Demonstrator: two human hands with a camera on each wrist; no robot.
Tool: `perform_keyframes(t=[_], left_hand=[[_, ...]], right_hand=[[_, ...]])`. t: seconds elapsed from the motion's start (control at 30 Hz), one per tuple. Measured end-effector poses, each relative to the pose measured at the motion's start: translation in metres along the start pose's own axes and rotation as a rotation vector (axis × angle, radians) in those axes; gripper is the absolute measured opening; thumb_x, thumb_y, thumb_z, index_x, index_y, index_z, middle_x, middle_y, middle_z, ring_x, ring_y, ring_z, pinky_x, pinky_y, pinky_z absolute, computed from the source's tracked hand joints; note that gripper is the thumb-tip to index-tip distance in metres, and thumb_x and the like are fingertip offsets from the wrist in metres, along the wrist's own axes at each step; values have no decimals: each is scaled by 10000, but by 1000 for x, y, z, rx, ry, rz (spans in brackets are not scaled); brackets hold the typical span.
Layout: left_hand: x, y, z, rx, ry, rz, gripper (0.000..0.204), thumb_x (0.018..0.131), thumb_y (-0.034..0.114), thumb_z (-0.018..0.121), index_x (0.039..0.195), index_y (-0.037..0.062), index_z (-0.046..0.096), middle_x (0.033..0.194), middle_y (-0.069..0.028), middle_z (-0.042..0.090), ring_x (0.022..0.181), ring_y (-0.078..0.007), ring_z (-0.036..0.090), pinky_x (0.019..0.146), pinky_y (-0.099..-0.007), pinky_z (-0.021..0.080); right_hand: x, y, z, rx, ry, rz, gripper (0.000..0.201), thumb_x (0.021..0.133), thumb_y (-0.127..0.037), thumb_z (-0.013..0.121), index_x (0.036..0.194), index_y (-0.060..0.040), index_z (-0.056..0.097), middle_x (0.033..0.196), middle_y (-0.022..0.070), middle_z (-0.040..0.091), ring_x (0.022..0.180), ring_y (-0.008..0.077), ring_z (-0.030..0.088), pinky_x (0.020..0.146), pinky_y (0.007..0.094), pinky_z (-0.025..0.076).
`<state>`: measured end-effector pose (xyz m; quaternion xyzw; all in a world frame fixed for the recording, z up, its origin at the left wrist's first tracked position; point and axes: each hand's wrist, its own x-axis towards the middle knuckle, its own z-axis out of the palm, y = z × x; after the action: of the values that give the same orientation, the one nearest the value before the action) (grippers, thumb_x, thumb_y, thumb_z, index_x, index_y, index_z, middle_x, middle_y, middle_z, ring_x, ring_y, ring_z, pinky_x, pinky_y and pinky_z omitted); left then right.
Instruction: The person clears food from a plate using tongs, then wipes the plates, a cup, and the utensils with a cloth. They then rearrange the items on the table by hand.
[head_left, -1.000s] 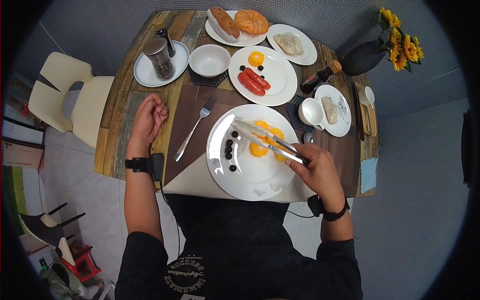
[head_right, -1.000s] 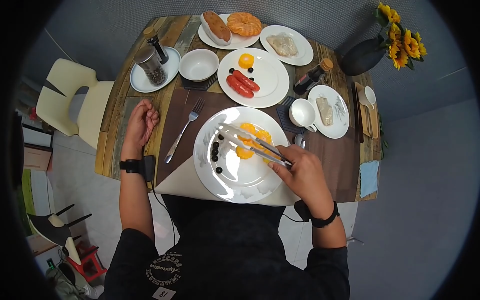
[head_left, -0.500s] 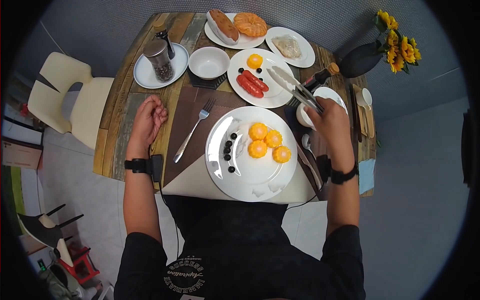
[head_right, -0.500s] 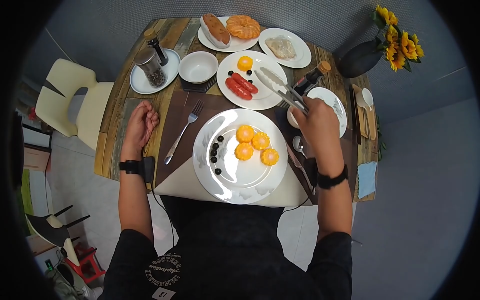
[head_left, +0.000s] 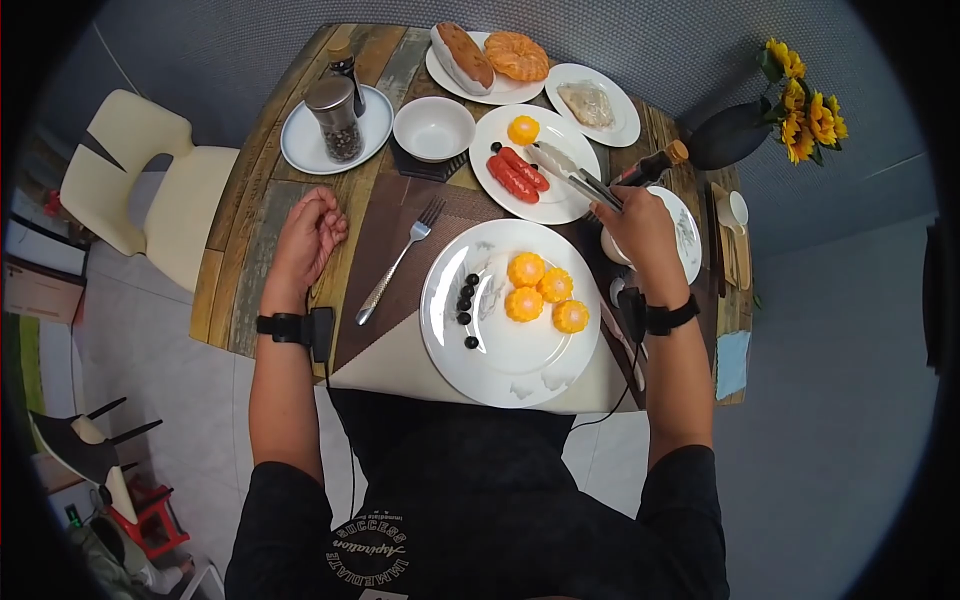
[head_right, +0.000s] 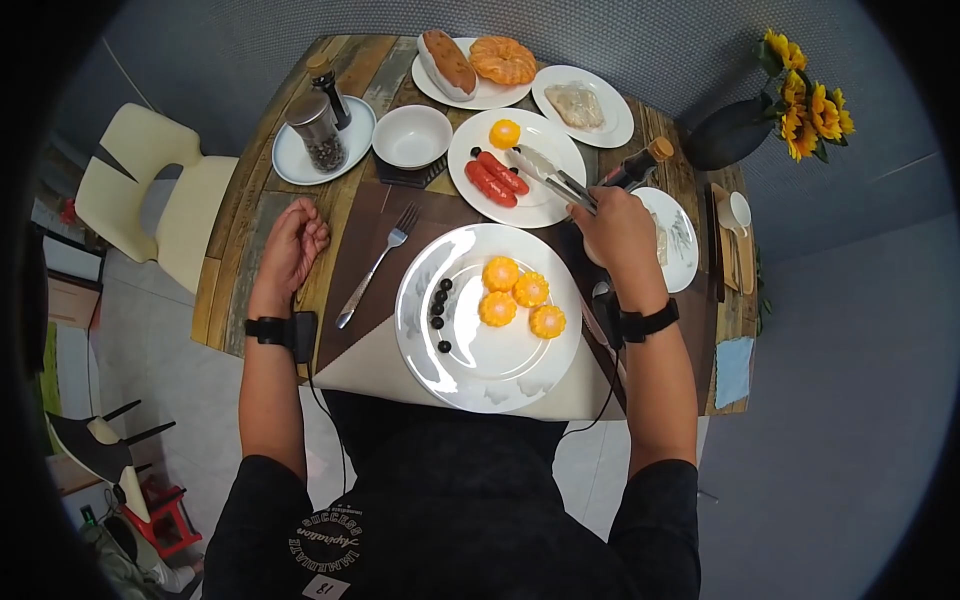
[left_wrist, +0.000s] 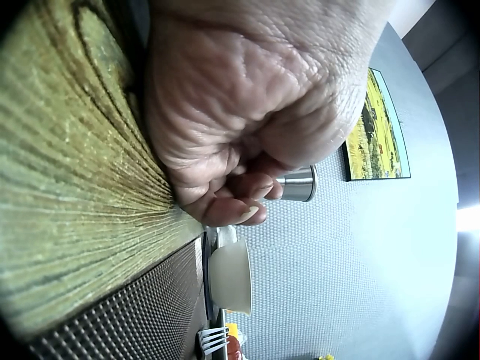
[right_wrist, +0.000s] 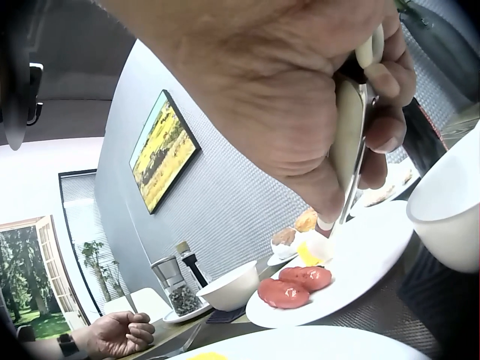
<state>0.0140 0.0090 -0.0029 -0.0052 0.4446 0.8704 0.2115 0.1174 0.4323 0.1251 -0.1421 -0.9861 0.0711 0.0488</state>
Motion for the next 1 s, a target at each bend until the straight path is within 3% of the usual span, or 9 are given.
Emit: perform_keyframes(t=[0.3,0.47,0.57,0.67,0.7,0.9,1.0], left_hand=[[1,-1,1,19,6,-3,100,1014,79,455,926,90,502,746,5,463,699,-119,505,613,-226,452],[0,0,2,23,-3,-7,104,1017,83,454,925,91,503,743,8,462,699,-117,505,613,-227,454],[0,1,2,26,0,-3,94,985,53,444,923,69,512,742,4,464,698,-124,504,631,-233,464],[0,0,2,39,-6,0,108,1020,88,450,924,87,498,742,9,455,698,-113,500,613,-224,453],[-1,0,3,40,-7,1,108,1022,89,448,925,86,496,743,9,453,698,-112,499,613,-224,453],[0,1,1,38,-9,4,103,1006,78,444,923,79,504,745,6,456,700,-117,505,618,-226,459],[0,0,2,26,-5,4,98,987,62,446,917,73,514,744,2,462,701,-124,510,620,-231,460]], right_hand=[[-32,5,-21,146,104,-66,376,847,-292,777,1056,20,753,845,250,713,809,400,706,744,442,560],[-87,-9,-32,423,-78,-23,348,828,-213,800,1064,36,739,904,228,724,813,395,703,741,422,556],[-112,-18,-30,316,-100,-190,314,833,-209,799,1055,7,749,971,203,721,829,378,701,732,424,549],[-128,-24,-22,353,-191,-177,331,834,-233,801,1059,4,748,940,200,715,817,382,695,725,434,546],[-133,-22,-15,366,-171,-197,338,835,-199,804,1084,18,732,875,200,681,781,368,671,708,410,516],[-141,-23,-18,386,-215,-137,371,839,-203,808,1122,20,718,866,178,678,741,339,648,694,393,505],[-142,-21,-19,460,-161,-123,371,832,-234,810,1106,4,734,849,191,677,735,374,656,677,423,510]])
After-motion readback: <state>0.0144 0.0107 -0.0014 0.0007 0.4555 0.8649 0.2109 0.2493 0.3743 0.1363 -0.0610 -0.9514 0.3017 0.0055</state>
